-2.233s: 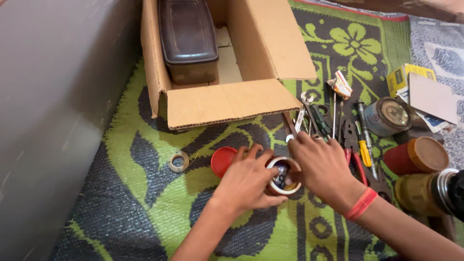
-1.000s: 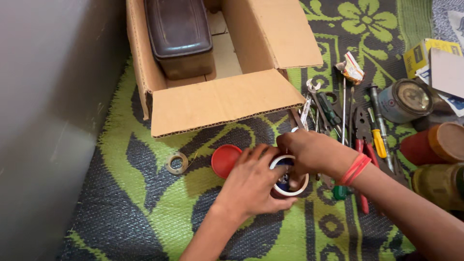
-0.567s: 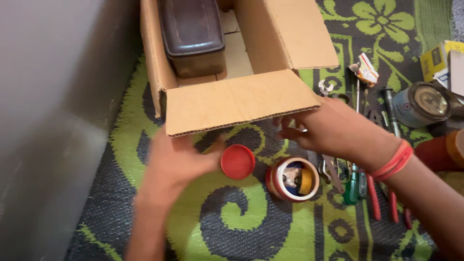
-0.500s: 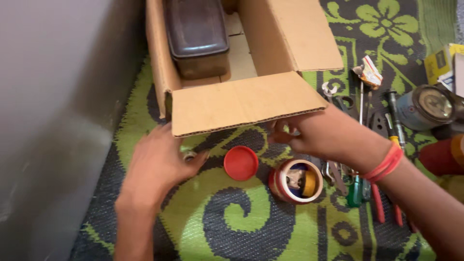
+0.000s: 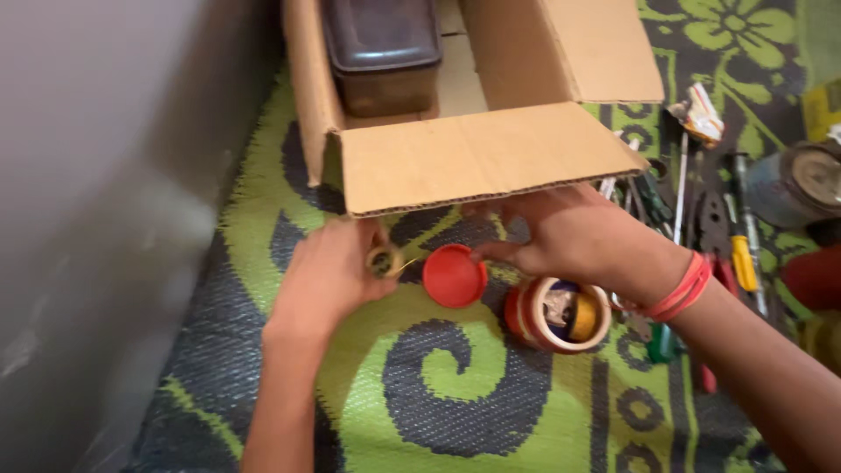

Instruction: The person places a plastic container into a cardboard box, then opens a red cylindrical tin to remove and reinsert small items including tape and packets. The person then opens a second orange tin containing nails and screws, closes it, and briefly handles a black plastic bag.

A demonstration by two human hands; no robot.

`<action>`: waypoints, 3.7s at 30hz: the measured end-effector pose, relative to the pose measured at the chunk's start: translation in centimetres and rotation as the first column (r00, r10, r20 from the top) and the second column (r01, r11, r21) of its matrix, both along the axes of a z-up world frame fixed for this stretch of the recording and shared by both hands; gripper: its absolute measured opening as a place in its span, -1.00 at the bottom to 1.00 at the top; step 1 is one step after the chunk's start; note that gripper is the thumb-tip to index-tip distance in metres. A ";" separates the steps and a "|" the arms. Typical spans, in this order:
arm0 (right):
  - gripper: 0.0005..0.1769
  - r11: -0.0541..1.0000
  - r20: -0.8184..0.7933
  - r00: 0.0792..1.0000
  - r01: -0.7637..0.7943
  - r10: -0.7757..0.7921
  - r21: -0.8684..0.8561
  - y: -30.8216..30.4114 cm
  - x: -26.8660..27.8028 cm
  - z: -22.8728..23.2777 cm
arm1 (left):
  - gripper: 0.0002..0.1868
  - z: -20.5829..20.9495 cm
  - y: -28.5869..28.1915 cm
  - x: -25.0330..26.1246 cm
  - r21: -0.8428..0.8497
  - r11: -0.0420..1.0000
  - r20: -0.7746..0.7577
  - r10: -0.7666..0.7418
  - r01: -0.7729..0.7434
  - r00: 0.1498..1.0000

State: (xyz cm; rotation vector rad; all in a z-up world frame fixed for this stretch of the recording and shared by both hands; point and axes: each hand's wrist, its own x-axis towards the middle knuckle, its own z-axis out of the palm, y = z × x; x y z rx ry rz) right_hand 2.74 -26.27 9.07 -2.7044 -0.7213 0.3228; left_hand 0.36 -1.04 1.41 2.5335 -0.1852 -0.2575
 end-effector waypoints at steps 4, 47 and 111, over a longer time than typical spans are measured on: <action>-0.29 0.929 0.233 0.930 -0.328 0.285 0.174 -2.2 0.4 0.0 | -0.52 2.6 -4.3 0.0 -0.486 0.869 0.050 -0.079 0.093 0.996; -0.52 0.840 -0.302 0.800 0.543 -0.518 -0.002 -9.8 -5.3 -5.5 | -0.59 0.4 -14.9 -4.3 -0.488 0.872 -0.036 0.022 -0.037 0.999; 0.11 0.296 -0.373 0.867 0.471 -0.332 0.831 -4.6 -10.6 -15.4 | 0.05 1.4 -12.6 -2.8 -0.467 0.792 0.365 -0.231 0.392 0.902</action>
